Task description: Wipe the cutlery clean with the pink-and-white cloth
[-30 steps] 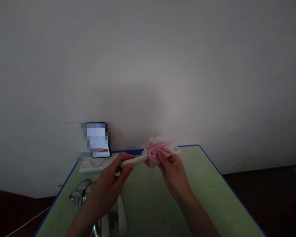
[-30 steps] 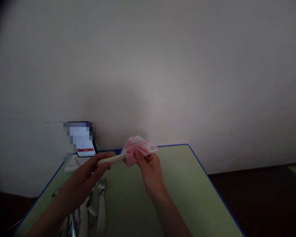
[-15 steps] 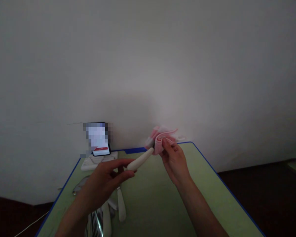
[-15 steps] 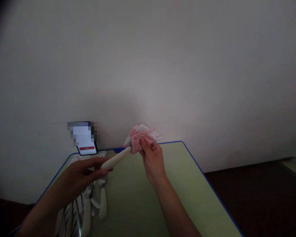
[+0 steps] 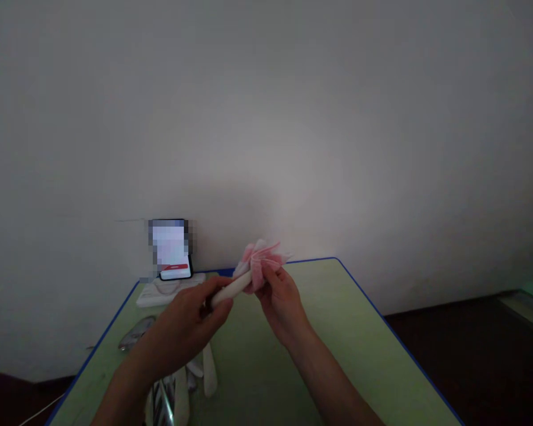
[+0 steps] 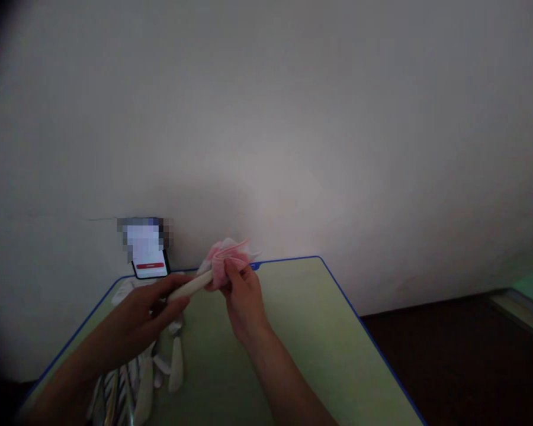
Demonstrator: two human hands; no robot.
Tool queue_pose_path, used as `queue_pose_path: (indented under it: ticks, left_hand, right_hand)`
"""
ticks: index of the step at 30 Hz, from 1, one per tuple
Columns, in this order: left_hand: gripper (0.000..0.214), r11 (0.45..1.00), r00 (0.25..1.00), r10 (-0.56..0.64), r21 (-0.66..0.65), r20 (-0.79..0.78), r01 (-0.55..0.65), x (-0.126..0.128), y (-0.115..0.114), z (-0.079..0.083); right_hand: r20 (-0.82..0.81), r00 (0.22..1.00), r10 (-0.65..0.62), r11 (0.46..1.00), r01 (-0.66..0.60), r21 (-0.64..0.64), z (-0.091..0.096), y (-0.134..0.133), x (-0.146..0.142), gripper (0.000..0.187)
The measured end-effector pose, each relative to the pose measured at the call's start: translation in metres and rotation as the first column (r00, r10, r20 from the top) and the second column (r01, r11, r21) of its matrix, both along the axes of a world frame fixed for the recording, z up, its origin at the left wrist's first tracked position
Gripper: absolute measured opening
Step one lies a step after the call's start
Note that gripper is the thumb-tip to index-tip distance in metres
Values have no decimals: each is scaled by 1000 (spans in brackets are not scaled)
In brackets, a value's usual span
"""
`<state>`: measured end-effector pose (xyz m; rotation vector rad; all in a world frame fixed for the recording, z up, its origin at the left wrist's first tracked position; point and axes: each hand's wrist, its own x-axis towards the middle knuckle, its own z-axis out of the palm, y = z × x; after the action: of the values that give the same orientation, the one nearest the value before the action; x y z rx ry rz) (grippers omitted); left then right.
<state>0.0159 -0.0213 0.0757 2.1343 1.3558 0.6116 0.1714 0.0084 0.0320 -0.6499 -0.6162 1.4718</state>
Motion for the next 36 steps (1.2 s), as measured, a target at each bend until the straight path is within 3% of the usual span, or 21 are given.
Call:
queue_pose_path:
  ticks: [4, 6, 10, 13, 15, 19, 21, 22, 24, 26, 29, 31, 32, 34, 36]
  left_hand:
    - [37, 995, 996, 87, 52, -5, -86, -2, -5, 5]
    - [36, 991, 994, 113, 71, -4, -112, -5, -8, 6]
    - [34, 985, 993, 118, 122, 15, -119, -6, -13, 9]
    - [35, 987, 996, 84, 138, 5, -84, -2, -15, 11]
    - [38, 993, 999, 35, 110, -37, -30, 2, -15, 10]
    - [43, 993, 986, -115, 12, -122, 117, 6, -14, 6]
    - [43, 988, 981, -151, 1, -118, 153, 4, -15, 4]
    - [43, 987, 981, -160, 6, -107, 161, 3, -15, 4]
    - [42, 986, 985, -160, 37, -57, 163, 0, -18, 5]
    - [40, 985, 990, -139, 102, 15, 137, -3, -20, 7]
    - [38, 971, 986, -121, 218, 110, 95, -3, -24, 8]
    - [38, 965, 983, -113, 250, 142, 75, 2, -26, 8]
    - [38, 964, 984, -109, 258, 144, 69, 6, -26, 8]
    - [38, 961, 988, -87, 272, 125, 51, 14, -27, 6]
    - [38, 955, 992, -71, 293, 109, 36, 22, -27, 4]
  right_hand:
    - [146, 982, -117, 991, 105, 88, 5, 2, 15, 17]
    - [289, 947, -138, 982, 93, 165, 12, 1, 27, 20]
    - [495, 868, 48, 947, -198, 254, 27, -5, 46, 20]
    - [609, 788, 91, 910, -315, 271, 33, -9, 56, 20]
    - [725, 688, 22, 902, -326, 282, 36, -12, 64, 18]
    - [936, 308, -170, 852, -431, 297, 46, -22, 80, 23]
    - [950, 204, -237, 826, -472, 308, 51, -27, 84, 25]
    - [947, 193, -257, 814, -485, 320, 53, -28, 85, 26]
    - [922, 249, -295, 787, -483, 383, 55, -30, 82, 28]
    - [840, 391, -377, 758, -391, 522, 53, -30, 75, 25]
    - [611, 575, -543, 737, -21, 675, 46, -28, 56, 15]
    - [483, 624, -614, 751, 272, 602, 39, -26, 40, 12]
    - [448, 673, -589, 788, 355, 503, 35, -25, 32, 18]
    - [323, 778, -538, 834, 437, 337, 29, -24, 20, 26]
    - [235, 835, -498, 856, 430, 287, 25, -22, 13, 30]
